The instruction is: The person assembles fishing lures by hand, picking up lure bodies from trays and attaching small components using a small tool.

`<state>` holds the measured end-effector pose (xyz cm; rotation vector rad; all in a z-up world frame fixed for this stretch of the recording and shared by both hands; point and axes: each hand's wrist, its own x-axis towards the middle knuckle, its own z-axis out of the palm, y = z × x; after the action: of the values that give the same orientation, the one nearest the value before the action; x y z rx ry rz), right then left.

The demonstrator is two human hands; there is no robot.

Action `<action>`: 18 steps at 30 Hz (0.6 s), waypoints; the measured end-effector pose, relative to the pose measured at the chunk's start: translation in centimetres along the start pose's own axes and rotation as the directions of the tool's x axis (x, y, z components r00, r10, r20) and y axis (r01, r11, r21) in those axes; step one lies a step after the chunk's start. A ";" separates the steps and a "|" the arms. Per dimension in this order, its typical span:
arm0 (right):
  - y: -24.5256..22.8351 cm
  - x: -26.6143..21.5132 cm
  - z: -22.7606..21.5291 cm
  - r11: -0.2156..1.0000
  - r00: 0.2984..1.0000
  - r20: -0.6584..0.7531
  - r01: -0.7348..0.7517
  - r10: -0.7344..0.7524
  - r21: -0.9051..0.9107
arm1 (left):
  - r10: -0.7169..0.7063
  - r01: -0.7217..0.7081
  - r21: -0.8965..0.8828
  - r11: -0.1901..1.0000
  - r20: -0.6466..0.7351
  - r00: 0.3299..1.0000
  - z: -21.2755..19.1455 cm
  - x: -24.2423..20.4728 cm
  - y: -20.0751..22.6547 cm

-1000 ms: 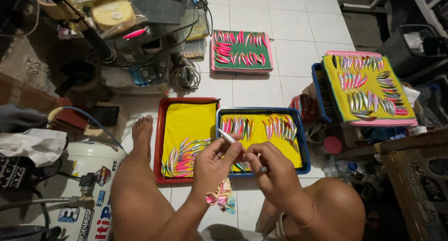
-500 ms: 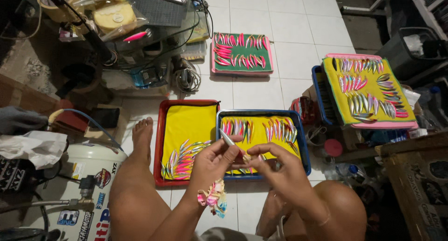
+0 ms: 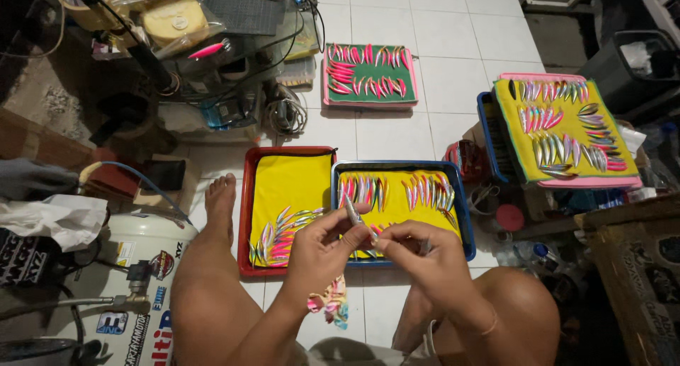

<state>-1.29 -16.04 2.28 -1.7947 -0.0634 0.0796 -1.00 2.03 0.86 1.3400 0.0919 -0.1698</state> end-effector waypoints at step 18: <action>-1.1 0.6 -0.7 0.971 0.964 0.143 -0.235 0.226 0.049 | 0.084 -0.077 -0.110 0.991 0.061 0.995 -1.0 0.0 0.3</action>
<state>-0.66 -16.40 3.52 -1.7226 0.0511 0.3679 -0.96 3.09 0.89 1.2270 -0.0085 -0.1383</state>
